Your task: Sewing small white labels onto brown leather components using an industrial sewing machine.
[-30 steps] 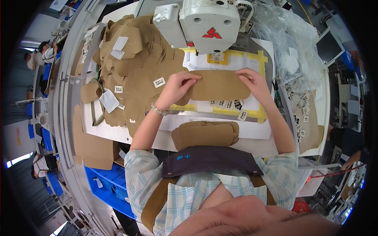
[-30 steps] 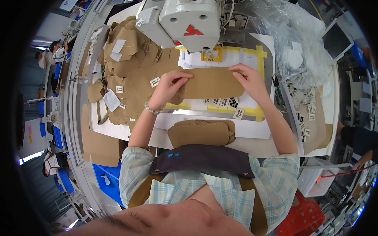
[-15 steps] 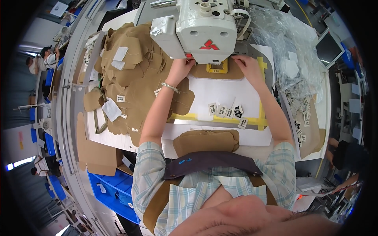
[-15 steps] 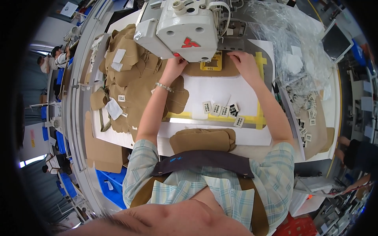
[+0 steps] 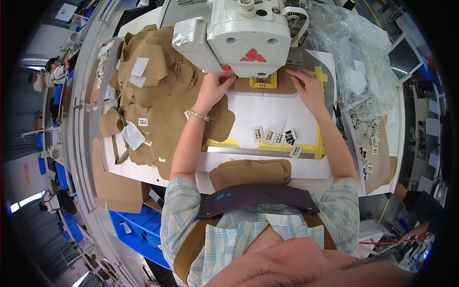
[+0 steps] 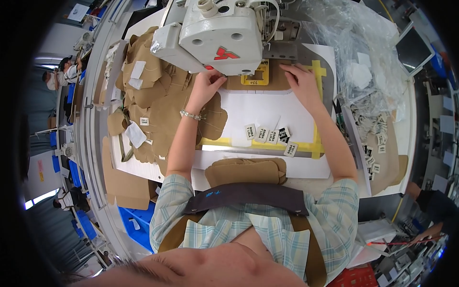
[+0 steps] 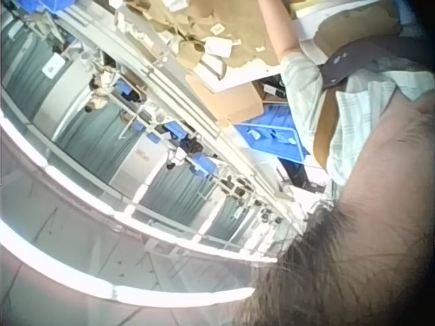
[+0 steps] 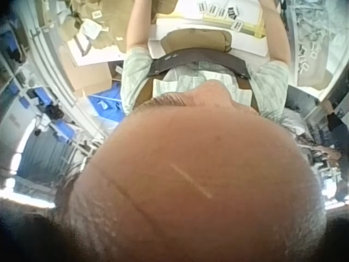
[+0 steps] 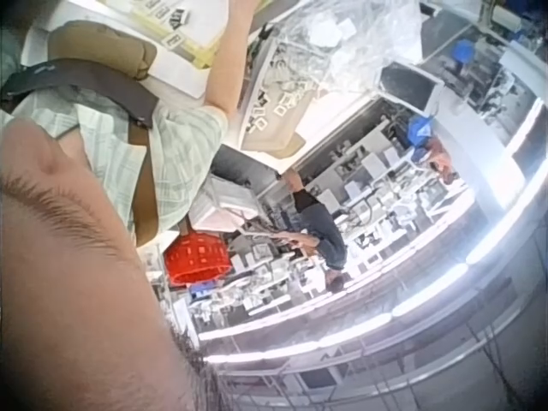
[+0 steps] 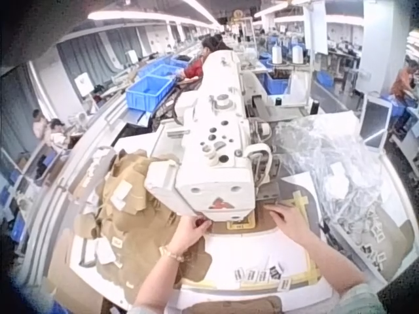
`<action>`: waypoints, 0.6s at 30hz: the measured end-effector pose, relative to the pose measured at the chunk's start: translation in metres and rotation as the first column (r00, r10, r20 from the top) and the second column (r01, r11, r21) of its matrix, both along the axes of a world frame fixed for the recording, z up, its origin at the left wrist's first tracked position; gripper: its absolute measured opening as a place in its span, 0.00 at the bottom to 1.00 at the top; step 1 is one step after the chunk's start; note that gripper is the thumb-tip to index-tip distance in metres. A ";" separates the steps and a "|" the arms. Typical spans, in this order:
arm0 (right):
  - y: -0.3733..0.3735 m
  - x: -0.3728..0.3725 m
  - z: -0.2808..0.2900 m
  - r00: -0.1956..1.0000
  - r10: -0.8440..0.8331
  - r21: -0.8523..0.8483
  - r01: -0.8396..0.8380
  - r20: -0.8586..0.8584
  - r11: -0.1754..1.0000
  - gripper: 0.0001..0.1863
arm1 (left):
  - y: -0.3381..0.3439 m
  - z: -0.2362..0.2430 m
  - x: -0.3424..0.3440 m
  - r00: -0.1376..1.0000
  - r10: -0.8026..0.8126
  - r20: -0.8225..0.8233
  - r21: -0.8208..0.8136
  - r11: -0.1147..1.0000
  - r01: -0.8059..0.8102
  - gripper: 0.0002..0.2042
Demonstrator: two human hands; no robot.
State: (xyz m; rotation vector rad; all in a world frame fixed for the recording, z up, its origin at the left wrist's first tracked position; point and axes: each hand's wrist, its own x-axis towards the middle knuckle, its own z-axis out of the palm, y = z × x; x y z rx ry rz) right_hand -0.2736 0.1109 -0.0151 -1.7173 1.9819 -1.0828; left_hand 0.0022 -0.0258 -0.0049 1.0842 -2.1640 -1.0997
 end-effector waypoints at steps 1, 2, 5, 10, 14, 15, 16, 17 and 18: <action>0.000 0.001 -0.002 1.000 -0.001 0.005 0.001 0.002 1.000 0.12 | -0.001 -0.003 0.000 1.000 0.013 0.010 0.010 1.000 -0.013 0.12; 0.001 0.002 -0.002 1.000 -0.009 -0.008 0.009 0.007 1.000 0.12 | -0.001 -0.004 0.000 1.000 0.011 0.011 0.012 1.000 -0.011 0.12; 0.001 0.004 -0.001 0.999 -0.030 -0.028 0.031 0.024 0.999 0.12 | -0.002 -0.011 0.000 0.999 0.049 0.002 0.034 0.998 -0.049 0.11; 0.000 0.006 0.004 0.990 -0.069 -0.003 0.070 0.126 0.998 0.11 | -0.001 -0.012 -0.003 0.995 0.100 0.007 0.003 0.995 -0.100 0.11; -0.001 0.007 0.002 0.997 -0.065 -0.048 0.068 0.050 0.997 0.11 | -0.001 -0.011 -0.001 0.996 0.086 0.010 0.001 0.996 -0.086 0.09; -0.001 0.007 0.002 0.995 -0.068 -0.049 0.071 0.072 0.996 0.11 | -0.001 -0.011 -0.002 0.996 0.090 0.012 0.010 0.996 -0.091 0.09; -0.002 0.006 0.002 0.995 -0.067 -0.048 0.070 0.072 0.996 0.11 | 0.000 -0.010 -0.002 0.995 0.095 0.013 0.019 0.995 -0.095 0.09; -0.001 0.006 0.001 0.996 -0.063 -0.055 0.066 0.057 0.996 0.11 | 0.001 -0.009 -0.002 0.995 0.096 0.014 0.020 0.995 -0.096 0.09; -0.001 0.006 0.001 0.997 -0.058 -0.062 0.061 0.043 0.996 0.11 | 0.002 -0.009 -0.003 0.994 0.105 -0.005 0.020 0.994 -0.105 0.08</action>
